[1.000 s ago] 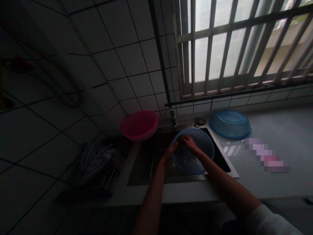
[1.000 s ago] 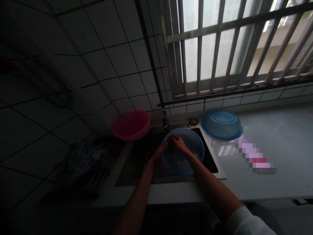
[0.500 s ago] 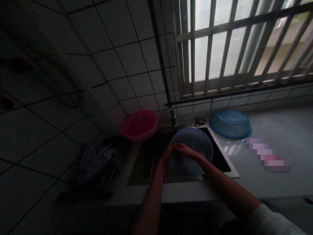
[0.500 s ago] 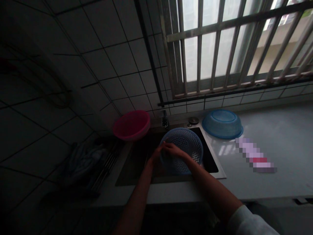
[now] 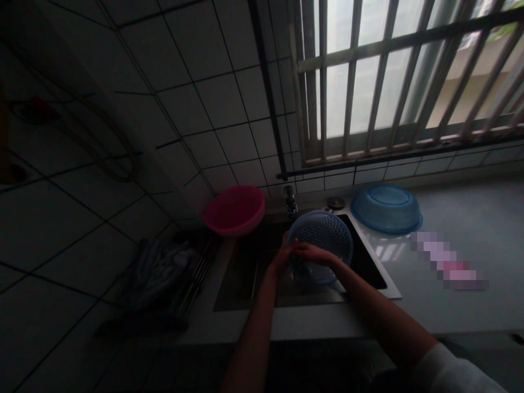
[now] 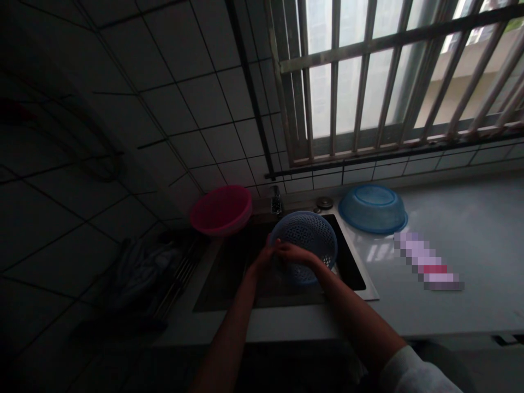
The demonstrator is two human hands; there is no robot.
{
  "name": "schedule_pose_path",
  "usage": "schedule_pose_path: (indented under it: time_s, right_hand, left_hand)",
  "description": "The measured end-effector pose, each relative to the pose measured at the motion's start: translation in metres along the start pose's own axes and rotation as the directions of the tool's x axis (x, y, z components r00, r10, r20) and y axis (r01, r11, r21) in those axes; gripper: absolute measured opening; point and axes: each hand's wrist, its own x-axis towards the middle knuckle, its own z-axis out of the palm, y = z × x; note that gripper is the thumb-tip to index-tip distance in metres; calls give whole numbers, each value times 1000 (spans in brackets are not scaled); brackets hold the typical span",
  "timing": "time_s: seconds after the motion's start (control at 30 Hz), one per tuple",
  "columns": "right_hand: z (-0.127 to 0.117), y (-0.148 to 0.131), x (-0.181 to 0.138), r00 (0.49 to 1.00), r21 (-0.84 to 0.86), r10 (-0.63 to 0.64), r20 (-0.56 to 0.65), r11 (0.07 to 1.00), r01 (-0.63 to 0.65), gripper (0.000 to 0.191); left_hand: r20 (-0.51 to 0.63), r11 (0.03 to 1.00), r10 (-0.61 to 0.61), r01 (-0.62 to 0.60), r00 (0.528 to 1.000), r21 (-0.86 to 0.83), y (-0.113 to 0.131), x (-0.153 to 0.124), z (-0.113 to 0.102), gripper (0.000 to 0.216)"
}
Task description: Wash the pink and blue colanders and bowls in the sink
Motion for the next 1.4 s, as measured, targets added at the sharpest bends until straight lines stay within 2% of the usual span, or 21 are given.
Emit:
schedule_pose_path:
  time_s: [0.07, 0.13, 0.23, 0.3, 0.37, 0.43, 0.5, 0.57, 0.63, 0.7, 0.77, 0.9, 0.97, 1.0, 1.07, 1.13, 1.2, 1.23, 1.27, 1.33, 1.4]
  right_hand:
    - [7, 3, 1, 997, -12, 18, 80, 1000, -17, 37]
    - [0, -1, 4, 996, -42, -49, -81, 998, 45, 37]
    - [-23, -13, 6, 843, -107, -179, -508, 984, 144, 39]
    - [-29, -17, 5, 761, -129, -213, -612, 977, 170, 39]
    - [-19, -15, 3, 862, -116, -186, -473, 982, 148, 39]
    - [0, -7, 3, 982, -96, -95, -165, 992, 80, 40]
    - [13, 1, 4, 998, -88, -56, -41, 995, 52, 42]
    - [11, 3, 6, 993, -92, -73, -98, 994, 64, 42]
    - [-4, -2, 7, 936, -95, -128, -328, 990, 102, 41]
    - [-20, -8, 8, 804, -100, -180, -566, 984, 149, 40]
    - [-23, -10, 8, 748, -113, -203, -632, 979, 170, 40]
    - [7, -1, 8, 974, -95, -87, -209, 993, 69, 41]
    - [17, 4, 8, 994, -95, -53, -99, 995, 44, 40]
    - [16, 4, 9, 988, -101, -72, -139, 993, 58, 39]
    - [5, 0, 9, 921, -125, -143, -362, 987, 103, 37]
    - [-12, -6, 9, 764, -149, -185, -618, 982, 117, 36]
    - [-20, -8, 9, 642, -167, -197, -741, 980, 108, 36]
    - [-19, -7, 9, 656, -169, -194, -730, 980, 102, 35]
    - [-15, -5, 9, 724, -160, -179, -666, 982, 96, 35]
    - [-1, 2, 9, 911, -121, -103, -398, 991, 59, 33]
    - [9, 7, 9, 989, -103, -27, -144, 995, 12, 32]
  left_hand:
    - [-16, 997, -72, 72, 997, -4, 0, 1, -1, 67]
    - [1, 997, -82, 82, 997, -14, -2, 3, 0, 66]
    - [84, 998, -8, 13, 996, -69, -8, 8, 4, 64]
    - [138, 993, 23, -6, 990, -117, -11, 10, 4, 66]
    - [144, 990, -11, 31, 990, -137, -11, 10, 2, 71]
    - [97, 985, -104, 116, 990, -124, -8, 8, -2, 77]
    - [32, 980, -168, 170, 985, -105, -3, 7, -4, 77]
    - [17, 982, -152, 153, 988, -107, 1, 6, -2, 72]
    - [72, 984, -90, 100, 993, -150, 1, 7, 4, 68]
    - [151, 975, -32, 64, 988, -213, -1, 9, 10, 67]
    - [186, 967, -21, 68, 982, -247, -4, 11, 11, 68]
    - [78, 970, -164, 176, 983, -170, -6, 11, -1, 77]
    - [40, 969, -213, 216, 976, -119, -3, 8, -5, 80]
    - [47, 972, -205, 209, 978, -110, -1, 7, -5, 80]
    - [106, 980, -139, 152, 984, -126, 1, 6, 1, 77]
    - [171, 984, -51, 79, 984, -159, 3, 6, 9, 74]
    - [187, 984, -1, 34, 982, -173, 3, 6, 15, 72]
    - [172, 985, 0, 29, 985, -167, 3, 6, 15, 71]
    - [144, 987, -15, 37, 989, -153, 4, 5, 14, 71]
    - [73, 990, -75, 83, 995, -112, 5, 4, 9, 72]
    - [13, 991, -108, 108, 994, -83, 6, 3, 4, 73]
